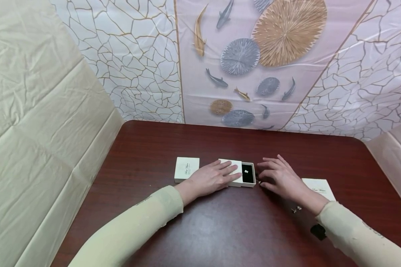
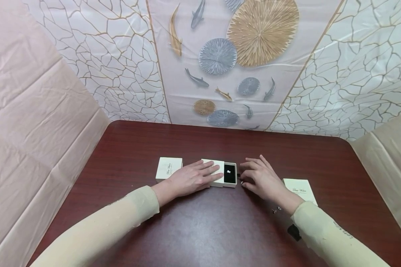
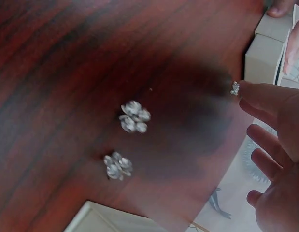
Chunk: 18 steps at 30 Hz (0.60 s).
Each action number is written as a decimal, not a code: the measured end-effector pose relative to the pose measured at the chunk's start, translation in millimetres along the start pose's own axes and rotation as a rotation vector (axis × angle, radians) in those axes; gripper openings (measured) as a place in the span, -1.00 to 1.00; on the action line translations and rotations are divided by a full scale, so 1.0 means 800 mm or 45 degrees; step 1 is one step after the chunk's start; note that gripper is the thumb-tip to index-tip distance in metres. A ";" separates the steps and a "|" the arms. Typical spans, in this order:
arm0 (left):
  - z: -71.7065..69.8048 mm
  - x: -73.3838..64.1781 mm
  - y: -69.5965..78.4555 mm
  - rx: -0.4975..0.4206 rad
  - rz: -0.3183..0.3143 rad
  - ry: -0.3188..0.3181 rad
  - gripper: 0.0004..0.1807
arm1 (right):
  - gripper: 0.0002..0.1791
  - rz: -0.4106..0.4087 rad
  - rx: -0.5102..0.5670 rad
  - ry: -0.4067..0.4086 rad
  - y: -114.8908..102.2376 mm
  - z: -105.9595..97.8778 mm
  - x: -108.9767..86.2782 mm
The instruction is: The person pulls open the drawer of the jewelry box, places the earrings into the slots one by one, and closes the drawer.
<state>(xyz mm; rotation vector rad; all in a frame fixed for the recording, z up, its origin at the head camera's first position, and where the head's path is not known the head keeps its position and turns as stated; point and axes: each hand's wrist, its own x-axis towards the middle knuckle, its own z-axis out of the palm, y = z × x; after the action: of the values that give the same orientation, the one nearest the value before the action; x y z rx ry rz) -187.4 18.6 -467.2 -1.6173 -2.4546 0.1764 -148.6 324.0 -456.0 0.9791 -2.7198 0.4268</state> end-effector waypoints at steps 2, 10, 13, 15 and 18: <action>0.000 0.000 0.000 -0.004 -0.001 0.000 -0.40 | -0.79 -0.004 0.007 0.014 -0.001 0.002 0.000; -0.001 -0.001 0.000 0.008 0.000 0.010 -0.41 | -0.78 -0.001 0.035 0.031 -0.001 0.011 -0.001; 0.000 -0.001 0.000 0.011 -0.001 0.010 -0.41 | -0.77 0.000 0.039 0.026 -0.001 0.012 -0.001; 0.000 0.000 0.000 0.012 -0.003 0.008 -0.41 | -0.76 -0.002 0.041 0.026 0.000 0.013 0.000; 0.000 0.000 0.000 0.016 -0.005 0.006 -0.40 | -0.72 -0.007 0.034 0.028 0.000 0.014 0.000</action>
<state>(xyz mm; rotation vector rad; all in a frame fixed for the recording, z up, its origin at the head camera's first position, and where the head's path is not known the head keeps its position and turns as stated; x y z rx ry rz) -187.0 18.4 -467.3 -1.6061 -2.4478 0.1872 -149.9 320.0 -466.6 0.9822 -2.6981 0.4710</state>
